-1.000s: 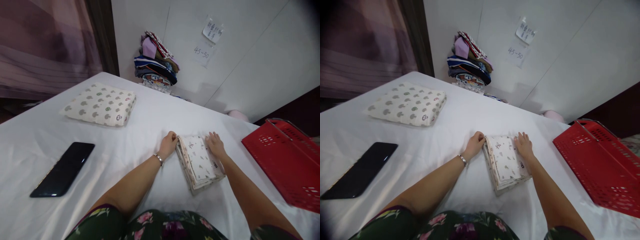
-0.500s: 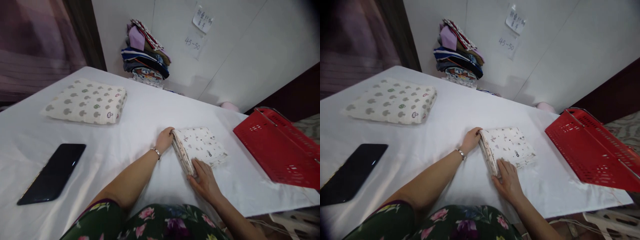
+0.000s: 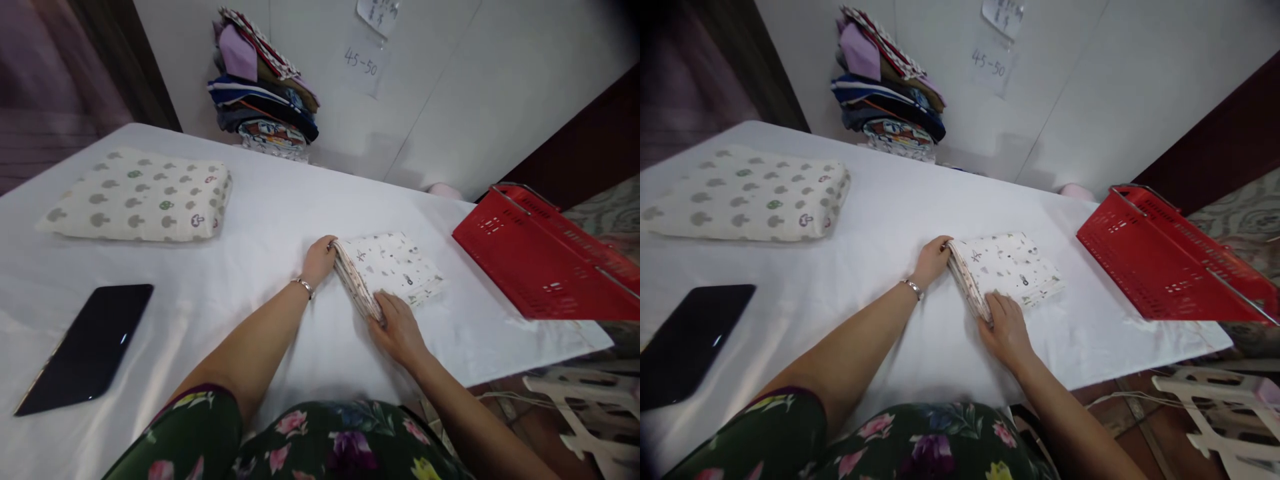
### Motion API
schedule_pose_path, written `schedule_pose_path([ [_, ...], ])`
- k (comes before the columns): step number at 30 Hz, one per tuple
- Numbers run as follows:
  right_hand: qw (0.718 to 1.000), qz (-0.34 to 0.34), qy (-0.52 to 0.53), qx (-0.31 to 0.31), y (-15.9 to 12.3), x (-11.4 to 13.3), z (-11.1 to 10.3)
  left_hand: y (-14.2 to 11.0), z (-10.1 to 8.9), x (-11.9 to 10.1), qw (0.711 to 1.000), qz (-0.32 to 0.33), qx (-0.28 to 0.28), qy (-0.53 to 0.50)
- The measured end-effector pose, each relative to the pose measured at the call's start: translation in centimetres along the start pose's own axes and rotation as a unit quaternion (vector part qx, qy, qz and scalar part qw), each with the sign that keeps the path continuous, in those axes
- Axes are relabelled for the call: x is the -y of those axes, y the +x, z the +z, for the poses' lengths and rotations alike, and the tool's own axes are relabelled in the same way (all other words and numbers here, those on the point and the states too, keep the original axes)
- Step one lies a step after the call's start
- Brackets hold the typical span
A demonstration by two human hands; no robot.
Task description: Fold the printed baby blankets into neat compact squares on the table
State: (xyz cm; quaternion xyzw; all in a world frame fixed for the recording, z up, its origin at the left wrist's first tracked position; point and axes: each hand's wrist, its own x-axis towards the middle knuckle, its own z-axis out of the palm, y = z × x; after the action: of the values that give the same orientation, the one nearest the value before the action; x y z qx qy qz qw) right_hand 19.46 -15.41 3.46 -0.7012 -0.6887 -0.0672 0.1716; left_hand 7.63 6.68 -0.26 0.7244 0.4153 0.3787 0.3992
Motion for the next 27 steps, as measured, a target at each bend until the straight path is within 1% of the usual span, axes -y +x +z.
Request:
schedule_pose_path([
  [3,0.999,0.013,0.035,-0.021,-0.2,0.0,-0.3,0.0,0.0,0.1,1.0,-0.003,-0.001,0.001],
  [5,0.997,0.001,0.067,-0.024,-0.5,-0.4,-0.8,0.0,-0.1,0.1,1.0,0.001,-0.001,0.005],
  [8,0.992,-0.037,0.11,-0.04,-1.2,-1.5,-1.8,0.0,0.0,0.2,1.0,0.003,-0.001,0.005],
  [10,0.989,-0.037,0.132,-0.063,-1.6,-2.4,-2.3,0.1,0.0,0.2,1.0,0.005,-0.001,0.002],
  [12,0.987,-0.033,0.14,-0.072,-2.0,-3.0,-2.6,0.1,0.1,0.2,1.0,0.007,-0.002,0.003],
  [18,0.991,-0.076,0.104,-0.038,-1.9,-3.4,-2.0,0.2,0.0,0.0,1.0,-0.001,0.0,0.014],
  [22,0.99,-0.11,0.08,0.031,-1.1,-3.5,-1.9,0.2,0.0,0.0,1.0,-0.006,0.006,0.01],
  [23,0.989,-0.115,0.081,0.038,-1.0,-3.6,-2.0,0.3,0.0,0.1,1.0,-0.007,0.007,0.009],
  [27,0.989,-0.122,0.08,0.033,-0.5,-3.6,-1.9,0.3,0.1,0.2,1.0,-0.003,0.004,0.006],
])
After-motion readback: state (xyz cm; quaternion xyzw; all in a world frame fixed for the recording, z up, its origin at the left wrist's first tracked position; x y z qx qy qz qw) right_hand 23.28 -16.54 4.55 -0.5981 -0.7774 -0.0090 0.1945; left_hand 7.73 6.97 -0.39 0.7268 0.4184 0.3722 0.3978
